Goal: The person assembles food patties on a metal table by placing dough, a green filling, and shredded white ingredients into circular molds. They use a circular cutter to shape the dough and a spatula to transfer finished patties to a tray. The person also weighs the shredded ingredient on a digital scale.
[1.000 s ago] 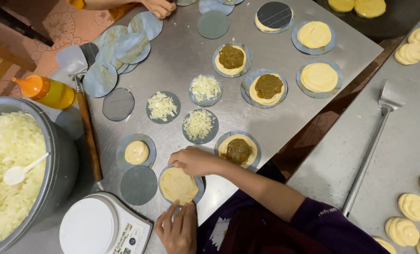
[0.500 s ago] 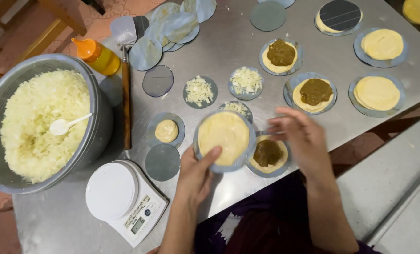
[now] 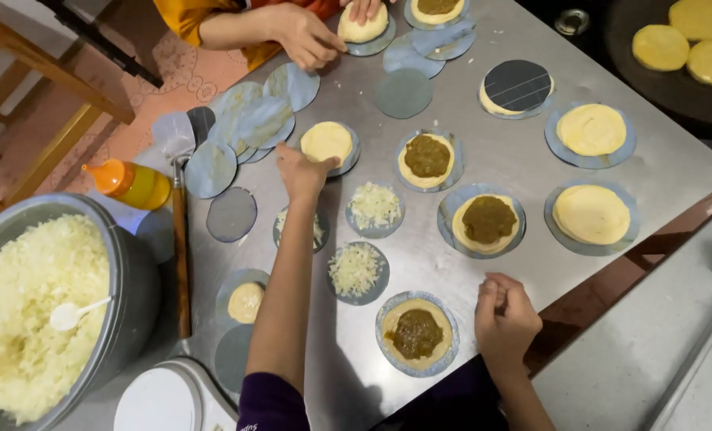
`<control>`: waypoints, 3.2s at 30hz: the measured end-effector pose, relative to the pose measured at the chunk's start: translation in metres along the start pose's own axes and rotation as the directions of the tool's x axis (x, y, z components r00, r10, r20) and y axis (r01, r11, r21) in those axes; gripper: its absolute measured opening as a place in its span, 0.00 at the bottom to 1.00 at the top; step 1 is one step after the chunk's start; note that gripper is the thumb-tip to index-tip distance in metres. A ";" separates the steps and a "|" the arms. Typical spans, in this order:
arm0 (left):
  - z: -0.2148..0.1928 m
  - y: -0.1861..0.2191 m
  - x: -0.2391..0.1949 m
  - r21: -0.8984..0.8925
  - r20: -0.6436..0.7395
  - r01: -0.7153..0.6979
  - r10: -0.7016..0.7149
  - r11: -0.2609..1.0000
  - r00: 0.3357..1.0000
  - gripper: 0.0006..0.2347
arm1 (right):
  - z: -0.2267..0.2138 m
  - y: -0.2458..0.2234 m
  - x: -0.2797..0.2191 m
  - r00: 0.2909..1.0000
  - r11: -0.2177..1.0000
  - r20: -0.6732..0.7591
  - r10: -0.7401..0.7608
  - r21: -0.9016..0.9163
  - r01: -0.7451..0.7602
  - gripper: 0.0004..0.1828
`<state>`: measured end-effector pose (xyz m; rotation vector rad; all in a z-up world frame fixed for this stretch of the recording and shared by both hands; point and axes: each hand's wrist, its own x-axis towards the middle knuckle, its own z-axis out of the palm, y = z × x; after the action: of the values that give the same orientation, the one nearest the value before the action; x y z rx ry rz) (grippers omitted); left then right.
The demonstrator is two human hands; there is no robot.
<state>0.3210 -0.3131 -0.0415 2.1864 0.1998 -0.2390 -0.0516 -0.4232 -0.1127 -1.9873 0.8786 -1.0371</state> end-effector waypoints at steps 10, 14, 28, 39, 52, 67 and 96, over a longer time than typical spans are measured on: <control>0.138 0.113 0.029 0.475 0.407 -0.575 0.414 0.666 0.814 0.33 | -0.001 -0.008 -0.005 0.996 0.991 0.024 -0.086 -0.096 0.088 0.06; 0.170 0.131 0.057 0.652 0.341 -0.311 0.099 0.692 0.935 0.52 | 0.000 -0.005 -0.003 0.990 0.983 0.013 -0.140 -0.121 0.141 0.07; -0.131 0.022 -0.053 0.083 0.322 -0.969 0.914 0.233 0.248 0.14 | -0.006 -0.007 -0.001 0.959 0.953 0.053 -0.278 -0.107 0.282 0.10; -0.189 -0.147 -0.139 0.396 0.168 -0.822 0.848 0.410 0.503 0.29 | -0.007 0.017 -0.001 0.887 0.878 0.076 -0.456 -0.128 0.462 0.07; -0.221 -0.181 -0.175 0.254 0.118 -0.708 0.706 0.659 0.699 0.20 | -0.007 0.031 0.001 0.853 0.845 0.109 -0.510 -0.118 0.521 0.09; -0.151 -0.141 -0.188 0.745 0.196 -0.215 0.099 0.631 0.975 0.53 | -0.009 0.010 0.002 0.809 0.809 0.057 -0.585 -0.034 0.587 0.11; -0.090 -0.161 -0.180 0.540 0.260 -0.550 0.495 0.637 0.829 0.31 | 0.049 -0.129 -0.140 0.405 0.658 0.637 -0.655 0.218 0.721 0.21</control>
<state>0.1186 -0.1565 -0.0715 2.7377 -0.6648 -0.0605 -0.0410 -0.2299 -0.0784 -2.6123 -0.3919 -0.5315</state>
